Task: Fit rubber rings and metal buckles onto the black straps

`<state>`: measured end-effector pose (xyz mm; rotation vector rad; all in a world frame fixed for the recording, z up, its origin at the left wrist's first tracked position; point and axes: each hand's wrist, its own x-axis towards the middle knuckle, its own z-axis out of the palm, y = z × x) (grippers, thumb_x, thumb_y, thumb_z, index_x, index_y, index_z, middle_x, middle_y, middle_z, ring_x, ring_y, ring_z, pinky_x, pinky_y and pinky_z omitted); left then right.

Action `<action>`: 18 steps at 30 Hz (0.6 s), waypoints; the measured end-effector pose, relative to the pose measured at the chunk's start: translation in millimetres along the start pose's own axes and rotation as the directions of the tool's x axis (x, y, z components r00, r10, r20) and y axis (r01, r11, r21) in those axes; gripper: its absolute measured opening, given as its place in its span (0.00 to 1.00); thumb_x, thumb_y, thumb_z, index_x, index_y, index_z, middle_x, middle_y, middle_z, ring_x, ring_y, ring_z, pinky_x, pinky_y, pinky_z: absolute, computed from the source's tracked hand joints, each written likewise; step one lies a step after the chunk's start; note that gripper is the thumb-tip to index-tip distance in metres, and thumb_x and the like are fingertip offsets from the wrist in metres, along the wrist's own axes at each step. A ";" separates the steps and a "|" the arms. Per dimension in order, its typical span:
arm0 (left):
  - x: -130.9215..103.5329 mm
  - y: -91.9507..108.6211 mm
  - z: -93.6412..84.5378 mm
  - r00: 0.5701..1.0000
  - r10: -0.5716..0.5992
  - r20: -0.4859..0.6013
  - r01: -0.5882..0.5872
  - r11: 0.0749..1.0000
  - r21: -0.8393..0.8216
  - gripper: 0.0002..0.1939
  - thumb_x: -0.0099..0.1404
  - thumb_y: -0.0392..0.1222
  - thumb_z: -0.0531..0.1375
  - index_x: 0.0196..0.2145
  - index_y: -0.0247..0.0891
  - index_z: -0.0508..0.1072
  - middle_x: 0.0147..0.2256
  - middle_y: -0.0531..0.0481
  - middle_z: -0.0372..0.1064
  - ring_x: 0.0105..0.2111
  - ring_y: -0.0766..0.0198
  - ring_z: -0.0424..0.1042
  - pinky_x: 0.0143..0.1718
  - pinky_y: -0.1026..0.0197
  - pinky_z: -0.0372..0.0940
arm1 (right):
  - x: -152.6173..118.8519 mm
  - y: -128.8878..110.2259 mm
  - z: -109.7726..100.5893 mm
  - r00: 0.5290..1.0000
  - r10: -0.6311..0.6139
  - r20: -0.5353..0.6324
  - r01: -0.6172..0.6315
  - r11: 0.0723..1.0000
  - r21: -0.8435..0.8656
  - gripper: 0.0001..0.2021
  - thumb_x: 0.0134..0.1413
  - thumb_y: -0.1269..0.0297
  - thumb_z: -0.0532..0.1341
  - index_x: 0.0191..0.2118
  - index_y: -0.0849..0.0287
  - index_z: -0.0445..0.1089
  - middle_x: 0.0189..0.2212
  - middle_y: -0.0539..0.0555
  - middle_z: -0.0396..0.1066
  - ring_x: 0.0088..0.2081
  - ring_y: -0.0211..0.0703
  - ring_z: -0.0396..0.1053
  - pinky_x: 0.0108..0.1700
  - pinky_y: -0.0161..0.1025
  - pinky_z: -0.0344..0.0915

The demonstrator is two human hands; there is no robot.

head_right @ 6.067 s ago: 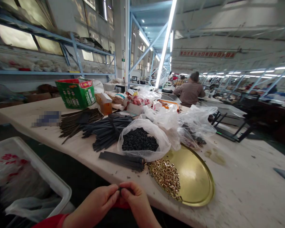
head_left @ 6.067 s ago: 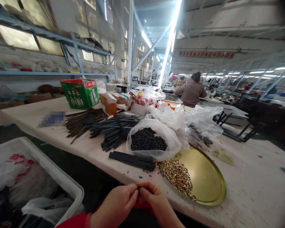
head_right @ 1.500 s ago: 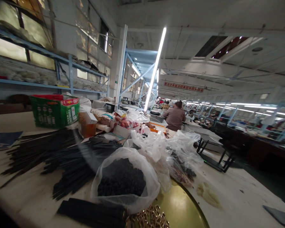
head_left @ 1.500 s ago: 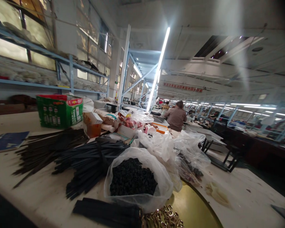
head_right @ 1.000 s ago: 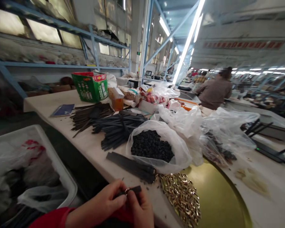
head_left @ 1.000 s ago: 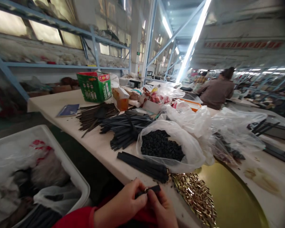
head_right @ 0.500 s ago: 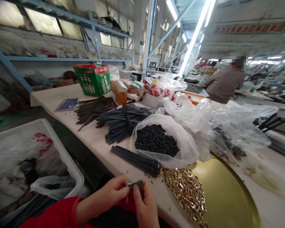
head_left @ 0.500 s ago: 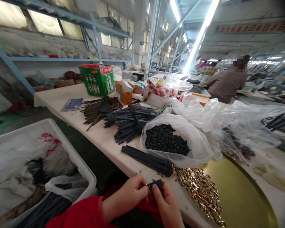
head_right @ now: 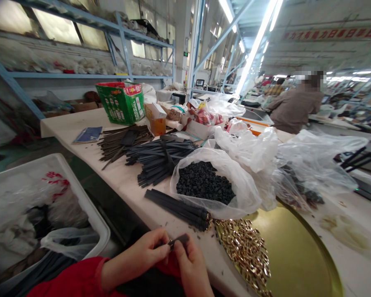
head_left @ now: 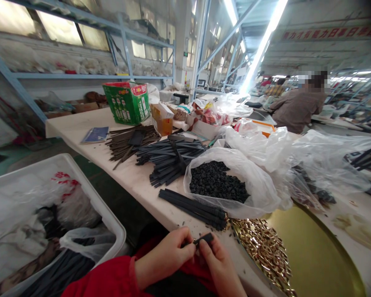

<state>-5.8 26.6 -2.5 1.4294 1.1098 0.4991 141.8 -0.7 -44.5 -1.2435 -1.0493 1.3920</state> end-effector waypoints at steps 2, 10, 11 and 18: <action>1.3 2.6 -0.5 0.999 0.030 -0.020 -0.029 0.998 0.054 0.02 0.55 0.37 0.51 0.26 0.37 0.61 0.24 0.56 0.60 0.27 0.67 0.59 0.28 0.66 0.54 | -1.7 -2.5 -3.1 0.977 -0.211 -0.036 0.195 0.946 -0.259 0.12 0.50 0.53 0.59 0.27 0.56 0.69 0.24 0.52 0.69 0.28 0.43 0.65 0.32 0.37 0.62; -10.2 21.6 -4.0 0.997 0.076 0.013 -0.077 0.971 0.228 0.04 0.58 0.39 0.52 0.30 0.37 0.64 0.28 0.54 0.64 0.29 0.66 0.61 0.29 0.67 0.54 | 1.3 -8.0 -0.3 0.995 -0.071 -0.075 0.061 0.990 -0.124 0.14 0.44 0.49 0.62 0.25 0.55 0.64 0.18 0.45 0.62 0.21 0.38 0.59 0.25 0.33 0.58; -10.5 22.7 -5.6 0.997 0.073 0.022 -0.077 0.972 0.224 0.04 0.59 0.40 0.52 0.29 0.37 0.64 0.28 0.55 0.64 0.29 0.66 0.61 0.28 0.67 0.54 | 2.8 -8.0 0.8 0.998 -0.028 -0.048 0.026 0.999 -0.047 0.16 0.42 0.48 0.62 0.25 0.55 0.63 0.17 0.44 0.59 0.20 0.36 0.57 0.23 0.33 0.56; 4.3 24.7 -15.2 0.998 0.050 -0.029 -0.043 0.982 0.186 0.06 0.57 0.42 0.54 0.27 0.37 0.63 0.24 0.56 0.64 0.26 0.67 0.62 0.25 0.68 0.53 | 9.6 -18.6 -8.7 0.987 -0.147 0.064 0.156 0.974 -0.167 0.14 0.48 0.50 0.59 0.28 0.56 0.67 0.19 0.46 0.63 0.21 0.36 0.59 0.24 0.32 0.56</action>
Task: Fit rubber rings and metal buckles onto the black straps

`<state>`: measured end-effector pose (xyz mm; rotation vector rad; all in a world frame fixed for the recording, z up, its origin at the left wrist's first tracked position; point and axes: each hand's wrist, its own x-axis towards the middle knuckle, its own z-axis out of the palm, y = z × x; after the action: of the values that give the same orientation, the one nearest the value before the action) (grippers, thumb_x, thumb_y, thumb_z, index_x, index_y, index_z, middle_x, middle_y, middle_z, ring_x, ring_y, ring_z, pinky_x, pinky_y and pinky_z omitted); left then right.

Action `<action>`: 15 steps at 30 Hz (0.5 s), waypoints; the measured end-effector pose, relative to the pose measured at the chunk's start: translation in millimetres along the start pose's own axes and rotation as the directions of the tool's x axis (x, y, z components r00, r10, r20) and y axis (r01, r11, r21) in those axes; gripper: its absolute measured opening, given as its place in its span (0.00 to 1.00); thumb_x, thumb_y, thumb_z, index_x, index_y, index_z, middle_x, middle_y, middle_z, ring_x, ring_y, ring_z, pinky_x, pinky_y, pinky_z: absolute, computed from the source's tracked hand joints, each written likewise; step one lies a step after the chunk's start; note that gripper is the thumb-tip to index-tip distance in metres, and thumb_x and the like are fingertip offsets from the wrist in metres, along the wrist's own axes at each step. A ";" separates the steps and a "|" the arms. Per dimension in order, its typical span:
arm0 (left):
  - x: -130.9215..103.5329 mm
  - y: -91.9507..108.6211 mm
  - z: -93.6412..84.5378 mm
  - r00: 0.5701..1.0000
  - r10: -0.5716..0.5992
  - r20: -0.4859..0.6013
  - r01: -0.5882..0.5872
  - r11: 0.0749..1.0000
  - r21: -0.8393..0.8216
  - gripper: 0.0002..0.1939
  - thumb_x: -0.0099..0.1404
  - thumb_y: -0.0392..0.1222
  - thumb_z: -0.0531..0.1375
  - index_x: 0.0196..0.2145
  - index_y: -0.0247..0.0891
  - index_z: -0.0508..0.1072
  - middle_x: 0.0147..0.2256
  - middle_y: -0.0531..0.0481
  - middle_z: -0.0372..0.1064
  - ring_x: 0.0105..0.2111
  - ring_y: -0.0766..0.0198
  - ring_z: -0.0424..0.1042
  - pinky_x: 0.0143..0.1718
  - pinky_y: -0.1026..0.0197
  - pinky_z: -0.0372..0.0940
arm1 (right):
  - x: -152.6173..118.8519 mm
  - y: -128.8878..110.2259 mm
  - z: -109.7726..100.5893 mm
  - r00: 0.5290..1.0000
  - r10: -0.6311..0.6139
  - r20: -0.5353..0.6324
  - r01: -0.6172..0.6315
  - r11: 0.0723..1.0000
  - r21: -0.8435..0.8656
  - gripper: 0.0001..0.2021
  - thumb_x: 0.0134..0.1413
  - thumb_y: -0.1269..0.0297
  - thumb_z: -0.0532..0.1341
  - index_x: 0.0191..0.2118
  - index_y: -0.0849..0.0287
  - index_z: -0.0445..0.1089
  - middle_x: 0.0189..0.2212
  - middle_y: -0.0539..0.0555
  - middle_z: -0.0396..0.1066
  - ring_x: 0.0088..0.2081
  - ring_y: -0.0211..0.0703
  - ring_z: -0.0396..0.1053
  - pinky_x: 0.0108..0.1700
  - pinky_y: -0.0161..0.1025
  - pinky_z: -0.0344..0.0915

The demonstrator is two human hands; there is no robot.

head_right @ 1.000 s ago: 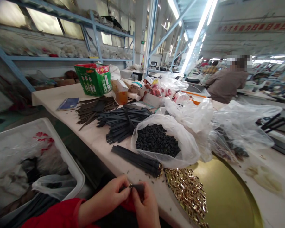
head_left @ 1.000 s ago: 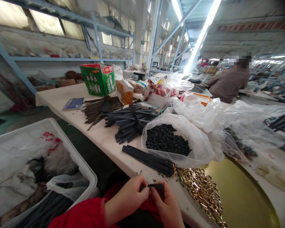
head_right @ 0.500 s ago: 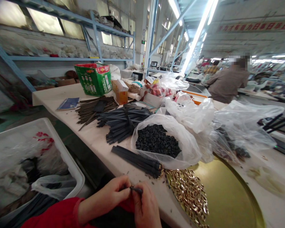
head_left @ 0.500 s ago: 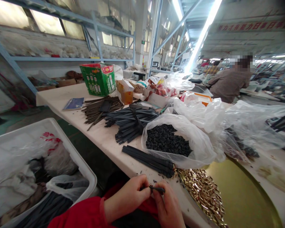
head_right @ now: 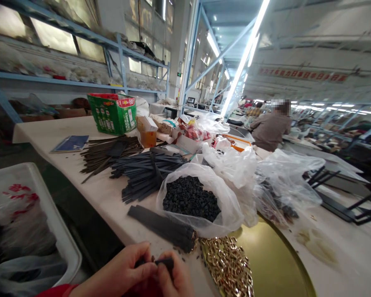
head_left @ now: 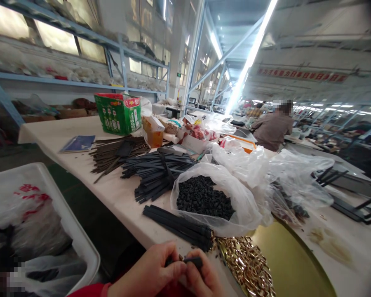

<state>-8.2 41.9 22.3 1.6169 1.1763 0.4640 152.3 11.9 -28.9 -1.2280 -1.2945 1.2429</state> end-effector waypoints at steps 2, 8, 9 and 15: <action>4.1 3.2 -2.0 0.999 0.039 -0.010 -0.039 0.999 0.000 0.07 0.56 0.40 0.55 0.34 0.37 0.64 0.27 0.55 0.67 0.28 0.65 0.64 0.28 0.67 0.55 | 7.1 -11.5 -9.5 0.992 -0.056 0.111 0.073 0.985 -0.153 0.13 0.51 0.53 0.57 0.29 0.57 0.69 0.20 0.47 0.65 0.23 0.37 0.61 0.25 0.32 0.57; 20.8 1.4 -5.2 0.995 0.093 -0.042 -0.092 0.995 0.032 0.09 0.63 0.42 0.48 0.34 0.38 0.65 0.25 0.54 0.67 0.27 0.66 0.65 0.29 0.67 0.56 | 88.8 -39.4 -54.9 0.985 -0.147 0.090 0.165 0.651 -0.741 0.16 0.61 0.61 0.45 0.31 0.58 0.67 0.27 0.51 0.68 0.31 0.40 0.67 0.33 0.32 0.61; 24.9 -1.9 -5.7 0.996 0.072 -0.048 -0.071 0.997 0.031 0.09 0.63 0.43 0.48 0.33 0.38 0.65 0.24 0.54 0.66 0.26 0.66 0.64 0.28 0.67 0.55 | 107.8 -38.3 -62.4 0.985 -0.166 0.042 0.135 0.602 -0.787 0.12 0.60 0.64 0.47 0.34 0.59 0.67 0.32 0.54 0.69 0.35 0.42 0.68 0.38 0.34 0.61; 45.1 -23.7 -12.3 0.998 0.058 -0.001 -0.058 0.998 0.026 0.08 0.60 0.44 0.49 0.30 0.37 0.62 0.24 0.55 0.60 0.27 0.67 0.59 0.28 0.67 0.54 | 179.4 -6.3 -78.0 0.990 -0.134 -0.044 0.021 0.448 -0.894 0.11 0.47 0.81 0.53 0.28 0.60 0.69 0.32 0.58 0.69 0.35 0.48 0.68 0.37 0.40 0.58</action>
<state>-8.4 86.5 -5.1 1.6770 1.1436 0.4888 217.4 196.2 -21.2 -1.8917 -2.0015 0.2973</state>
